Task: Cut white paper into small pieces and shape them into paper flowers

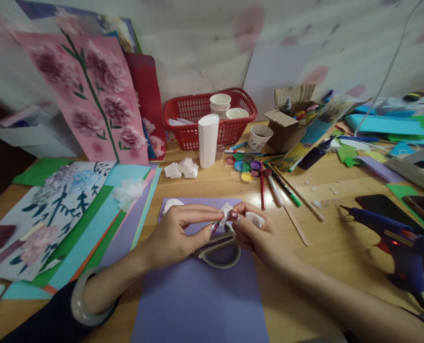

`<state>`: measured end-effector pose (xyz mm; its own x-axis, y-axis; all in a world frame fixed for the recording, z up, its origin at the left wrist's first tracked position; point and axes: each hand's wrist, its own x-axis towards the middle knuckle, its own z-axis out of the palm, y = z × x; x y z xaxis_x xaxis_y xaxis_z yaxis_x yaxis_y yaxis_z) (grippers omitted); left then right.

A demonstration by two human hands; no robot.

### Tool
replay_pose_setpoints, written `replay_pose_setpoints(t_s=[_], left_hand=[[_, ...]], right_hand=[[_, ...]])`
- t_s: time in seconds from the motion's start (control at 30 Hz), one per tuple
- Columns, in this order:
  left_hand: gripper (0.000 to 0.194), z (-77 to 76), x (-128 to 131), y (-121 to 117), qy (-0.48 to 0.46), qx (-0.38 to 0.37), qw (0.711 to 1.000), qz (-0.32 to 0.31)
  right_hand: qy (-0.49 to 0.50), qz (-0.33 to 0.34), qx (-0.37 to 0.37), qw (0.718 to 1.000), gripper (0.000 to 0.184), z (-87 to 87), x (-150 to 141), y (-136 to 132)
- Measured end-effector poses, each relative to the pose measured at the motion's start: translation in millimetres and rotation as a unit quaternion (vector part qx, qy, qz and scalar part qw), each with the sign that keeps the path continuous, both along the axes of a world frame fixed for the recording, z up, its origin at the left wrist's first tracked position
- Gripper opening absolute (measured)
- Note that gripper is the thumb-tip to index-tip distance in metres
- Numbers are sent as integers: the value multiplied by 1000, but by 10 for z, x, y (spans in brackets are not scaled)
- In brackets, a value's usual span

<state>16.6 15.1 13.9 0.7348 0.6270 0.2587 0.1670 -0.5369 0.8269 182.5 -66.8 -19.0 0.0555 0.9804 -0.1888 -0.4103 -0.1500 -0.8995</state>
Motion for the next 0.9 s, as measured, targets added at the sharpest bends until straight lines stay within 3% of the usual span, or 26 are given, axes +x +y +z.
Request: replay_pose_setpoints(t_s=[0.9], left_hand=[[24, -7, 16, -7, -17, 4, 1000, 6]], right_hand=[[-13, -2, -2, 1000, 27, 3, -2, -2]])
